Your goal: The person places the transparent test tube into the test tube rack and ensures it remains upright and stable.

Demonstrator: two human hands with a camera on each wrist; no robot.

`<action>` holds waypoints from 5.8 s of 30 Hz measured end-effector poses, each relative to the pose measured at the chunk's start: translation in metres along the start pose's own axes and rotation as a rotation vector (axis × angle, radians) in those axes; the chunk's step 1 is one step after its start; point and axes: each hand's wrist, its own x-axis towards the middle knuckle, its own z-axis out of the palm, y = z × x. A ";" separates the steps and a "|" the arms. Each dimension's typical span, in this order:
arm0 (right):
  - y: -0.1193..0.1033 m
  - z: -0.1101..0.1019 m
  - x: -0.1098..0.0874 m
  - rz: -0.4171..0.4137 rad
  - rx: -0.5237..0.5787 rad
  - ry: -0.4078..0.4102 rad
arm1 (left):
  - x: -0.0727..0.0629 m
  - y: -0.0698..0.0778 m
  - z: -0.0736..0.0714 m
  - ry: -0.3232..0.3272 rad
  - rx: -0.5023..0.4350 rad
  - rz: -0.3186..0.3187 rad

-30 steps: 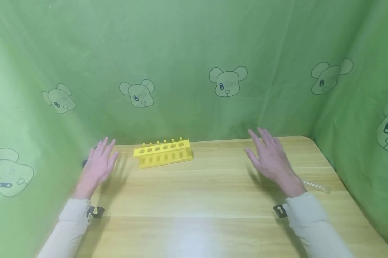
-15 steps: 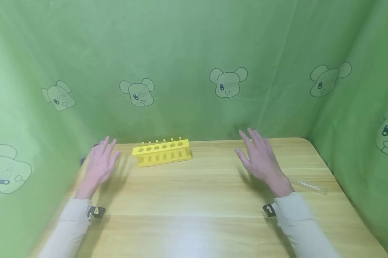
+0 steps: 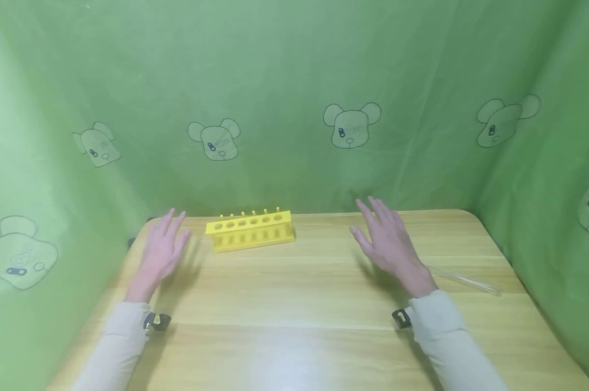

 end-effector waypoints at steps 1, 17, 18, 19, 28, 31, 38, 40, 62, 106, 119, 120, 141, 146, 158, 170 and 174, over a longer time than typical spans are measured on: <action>-0.001 0.001 0.001 -0.001 0.001 0.000 | 0.000 0.001 0.001 0.002 -0.002 -0.001; -0.013 0.017 0.011 -0.048 -0.019 -0.002 | -0.001 0.009 0.009 0.023 -0.038 0.003; -0.014 0.018 0.012 -0.051 -0.015 -0.003 | -0.001 0.010 0.010 0.024 -0.040 0.003; -0.016 0.019 0.013 -0.054 -0.014 -0.004 | -0.001 0.010 0.010 0.026 -0.041 0.004; -0.022 0.022 0.022 -0.083 -0.008 0.012 | -0.001 0.014 0.012 0.029 -0.054 0.005; -0.024 0.023 0.026 -0.093 0.001 0.021 | 0.000 0.016 0.013 0.026 -0.062 0.005; -0.034 0.025 0.037 -0.121 0.007 0.023 | 0.001 0.019 0.015 0.009 -0.102 0.004; -0.036 0.025 0.039 -0.116 0.009 0.013 | 0.001 0.020 0.016 0.001 -0.116 0.003; -0.060 0.037 0.056 -0.134 0.052 -0.040 | 0.005 0.027 0.021 -0.003 -0.166 0.025; -0.088 0.064 0.083 -0.225 0.048 -0.061 | 0.014 0.043 0.026 0.018 -0.208 0.114; -0.098 0.074 0.092 -0.266 0.078 -0.058 | 0.018 0.050 0.029 0.023 -0.192 0.102; -0.099 0.075 0.093 -0.269 0.082 -0.058 | 0.019 0.050 0.030 0.024 -0.191 0.103; -0.120 0.084 0.104 -0.268 0.096 -0.102 | 0.026 0.060 0.036 0.037 -0.219 0.118; -0.124 0.090 0.105 -0.247 0.093 -0.120 | 0.028 0.061 0.039 0.038 -0.228 0.131; -0.130 0.104 0.107 -0.251 0.106 -0.110 | 0.030 0.061 0.043 0.010 -0.216 0.110; -0.132 0.115 0.112 -0.236 0.101 -0.137 | 0.035 0.063 0.049 -0.015 -0.207 0.090; -0.134 0.117 0.114 -0.237 0.084 -0.131 | 0.036 0.062 0.048 0.003 -0.195 0.110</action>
